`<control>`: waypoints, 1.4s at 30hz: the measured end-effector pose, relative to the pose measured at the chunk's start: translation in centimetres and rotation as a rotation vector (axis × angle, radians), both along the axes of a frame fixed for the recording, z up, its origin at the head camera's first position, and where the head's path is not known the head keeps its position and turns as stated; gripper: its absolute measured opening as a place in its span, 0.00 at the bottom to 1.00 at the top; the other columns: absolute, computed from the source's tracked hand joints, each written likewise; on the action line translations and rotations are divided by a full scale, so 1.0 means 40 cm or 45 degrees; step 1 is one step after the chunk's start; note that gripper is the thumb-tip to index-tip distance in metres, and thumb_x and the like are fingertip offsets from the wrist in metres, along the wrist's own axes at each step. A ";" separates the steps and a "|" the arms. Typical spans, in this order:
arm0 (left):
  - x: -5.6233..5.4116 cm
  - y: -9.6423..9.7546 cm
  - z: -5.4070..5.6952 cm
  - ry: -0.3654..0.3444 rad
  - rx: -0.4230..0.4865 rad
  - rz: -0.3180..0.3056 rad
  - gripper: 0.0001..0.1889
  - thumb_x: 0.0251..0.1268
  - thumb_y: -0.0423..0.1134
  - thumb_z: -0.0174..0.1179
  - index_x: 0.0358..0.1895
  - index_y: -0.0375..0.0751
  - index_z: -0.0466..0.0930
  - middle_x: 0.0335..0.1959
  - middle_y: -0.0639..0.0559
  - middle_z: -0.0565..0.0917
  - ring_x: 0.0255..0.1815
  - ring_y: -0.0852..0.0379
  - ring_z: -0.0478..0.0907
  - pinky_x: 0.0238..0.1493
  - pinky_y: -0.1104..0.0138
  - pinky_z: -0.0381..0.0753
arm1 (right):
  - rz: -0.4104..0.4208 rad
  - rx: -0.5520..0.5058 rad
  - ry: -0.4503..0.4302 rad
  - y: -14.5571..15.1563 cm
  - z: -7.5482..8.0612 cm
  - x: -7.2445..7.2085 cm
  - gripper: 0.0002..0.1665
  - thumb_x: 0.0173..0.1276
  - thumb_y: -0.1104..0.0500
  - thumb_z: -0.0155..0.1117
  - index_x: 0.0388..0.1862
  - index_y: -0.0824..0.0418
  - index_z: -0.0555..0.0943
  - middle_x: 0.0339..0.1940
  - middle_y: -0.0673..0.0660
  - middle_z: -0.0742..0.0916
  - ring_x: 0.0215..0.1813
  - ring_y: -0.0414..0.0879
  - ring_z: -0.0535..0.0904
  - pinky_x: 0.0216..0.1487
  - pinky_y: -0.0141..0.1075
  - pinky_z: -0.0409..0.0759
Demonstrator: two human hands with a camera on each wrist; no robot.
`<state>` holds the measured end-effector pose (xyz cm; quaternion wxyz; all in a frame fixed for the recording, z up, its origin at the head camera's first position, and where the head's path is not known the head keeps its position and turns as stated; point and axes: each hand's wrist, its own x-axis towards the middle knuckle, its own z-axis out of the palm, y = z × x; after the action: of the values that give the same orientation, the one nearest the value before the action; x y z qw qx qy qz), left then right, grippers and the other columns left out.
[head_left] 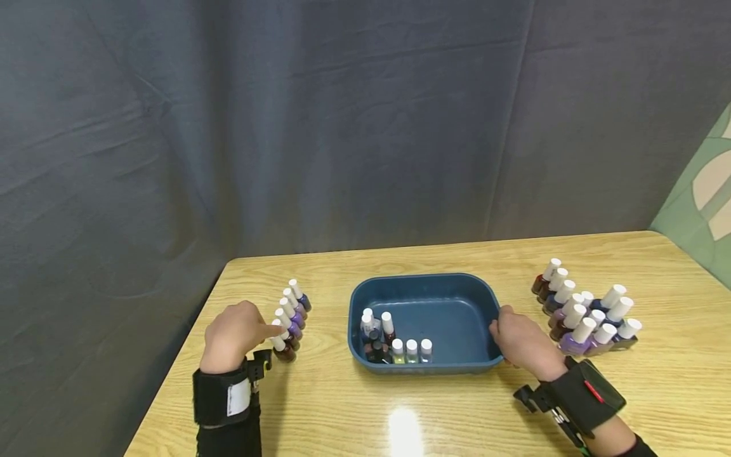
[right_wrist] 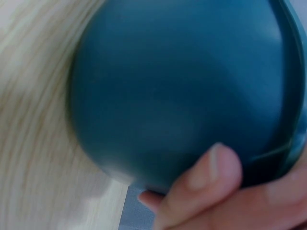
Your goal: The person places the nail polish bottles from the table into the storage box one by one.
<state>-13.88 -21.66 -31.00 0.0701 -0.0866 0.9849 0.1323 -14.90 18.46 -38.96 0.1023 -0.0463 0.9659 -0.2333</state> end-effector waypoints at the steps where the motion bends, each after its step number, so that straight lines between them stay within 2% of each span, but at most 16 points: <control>1: -0.006 0.000 -0.004 -0.018 0.001 -0.002 0.25 0.48 0.51 0.65 0.06 0.49 0.60 0.10 0.60 0.56 0.15 0.62 0.56 0.17 0.70 0.53 | -0.003 -0.002 -0.005 0.000 -0.001 0.000 0.16 0.70 0.62 0.40 0.42 0.78 0.64 0.12 0.55 0.75 0.14 0.44 0.70 0.20 0.35 0.63; 4: -0.017 -0.003 -0.016 -0.067 -0.014 -0.003 0.21 0.46 0.51 0.65 0.08 0.46 0.68 0.11 0.58 0.66 0.15 0.60 0.64 0.17 0.69 0.59 | -0.004 -0.007 -0.005 -0.001 0.000 -0.002 0.16 0.70 0.61 0.39 0.42 0.77 0.64 0.12 0.55 0.75 0.13 0.45 0.70 0.20 0.35 0.63; 8: -0.025 -0.006 -0.026 -0.109 -0.026 -0.025 0.16 0.45 0.49 0.65 0.15 0.40 0.77 0.16 0.52 0.77 0.18 0.56 0.71 0.18 0.66 0.64 | 0.004 -0.005 0.020 -0.001 0.002 -0.003 0.16 0.70 0.61 0.40 0.41 0.77 0.64 0.12 0.55 0.75 0.13 0.45 0.70 0.20 0.35 0.63; 15: -0.033 -0.001 -0.041 -0.119 -0.039 -0.023 0.12 0.41 0.44 0.64 0.16 0.39 0.76 0.15 0.51 0.76 0.18 0.56 0.70 0.18 0.66 0.64 | 0.007 -0.002 0.038 0.000 0.001 0.000 0.15 0.70 0.62 0.40 0.40 0.77 0.65 0.13 0.55 0.75 0.13 0.44 0.70 0.20 0.35 0.63; 20: -0.038 0.001 -0.044 -0.126 -0.052 -0.013 0.12 0.42 0.43 0.65 0.15 0.39 0.75 0.15 0.51 0.75 0.18 0.56 0.70 0.18 0.66 0.64 | -0.005 0.000 0.001 -0.001 0.003 -0.001 0.16 0.71 0.61 0.40 0.43 0.78 0.64 0.13 0.55 0.75 0.14 0.44 0.70 0.20 0.35 0.63; 26: -0.037 0.000 -0.040 -0.111 -0.085 -0.028 0.11 0.43 0.41 0.65 0.16 0.39 0.76 0.16 0.50 0.75 0.18 0.55 0.72 0.18 0.65 0.66 | 0.014 0.004 0.029 0.001 0.001 -0.001 0.16 0.71 0.61 0.40 0.42 0.78 0.64 0.12 0.55 0.75 0.13 0.44 0.70 0.20 0.35 0.63; 30: -0.026 0.000 -0.025 -0.090 -0.093 -0.035 0.10 0.43 0.40 0.63 0.14 0.40 0.75 0.15 0.51 0.74 0.17 0.55 0.71 0.18 0.65 0.65 | 0.022 0.008 0.049 0.002 -0.002 0.000 0.15 0.70 0.62 0.40 0.40 0.77 0.64 0.12 0.55 0.75 0.13 0.44 0.70 0.20 0.35 0.63; 35: 0.011 0.008 0.017 -0.038 -0.094 -0.025 0.16 0.44 0.40 0.61 0.06 0.46 0.68 0.09 0.56 0.68 0.13 0.59 0.65 0.15 0.68 0.59 | 0.026 0.002 0.045 0.002 -0.003 -0.001 0.17 0.70 0.62 0.40 0.42 0.79 0.64 0.13 0.55 0.75 0.13 0.44 0.70 0.20 0.35 0.63; 38: 0.032 0.016 0.038 0.025 -0.090 -0.029 0.21 0.46 0.41 0.62 0.04 0.48 0.62 0.07 0.59 0.63 0.12 0.61 0.61 0.14 0.70 0.55 | 0.024 0.001 0.028 0.003 -0.003 -0.002 0.17 0.71 0.62 0.40 0.43 0.79 0.63 0.13 0.55 0.75 0.13 0.44 0.70 0.20 0.35 0.63; 42: 0.053 0.024 0.052 0.112 -0.085 -0.047 0.23 0.47 0.42 0.63 0.05 0.48 0.59 0.08 0.60 0.59 0.12 0.61 0.59 0.15 0.70 0.53 | 0.016 0.004 0.000 0.002 0.000 -0.003 0.18 0.71 0.61 0.40 0.44 0.79 0.63 0.13 0.55 0.75 0.13 0.44 0.70 0.20 0.35 0.63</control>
<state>-11.77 -20.70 -28.90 0.0261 -0.0646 0.9924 0.1017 -15.03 18.54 -38.96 0.1040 -0.0522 0.9660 -0.2310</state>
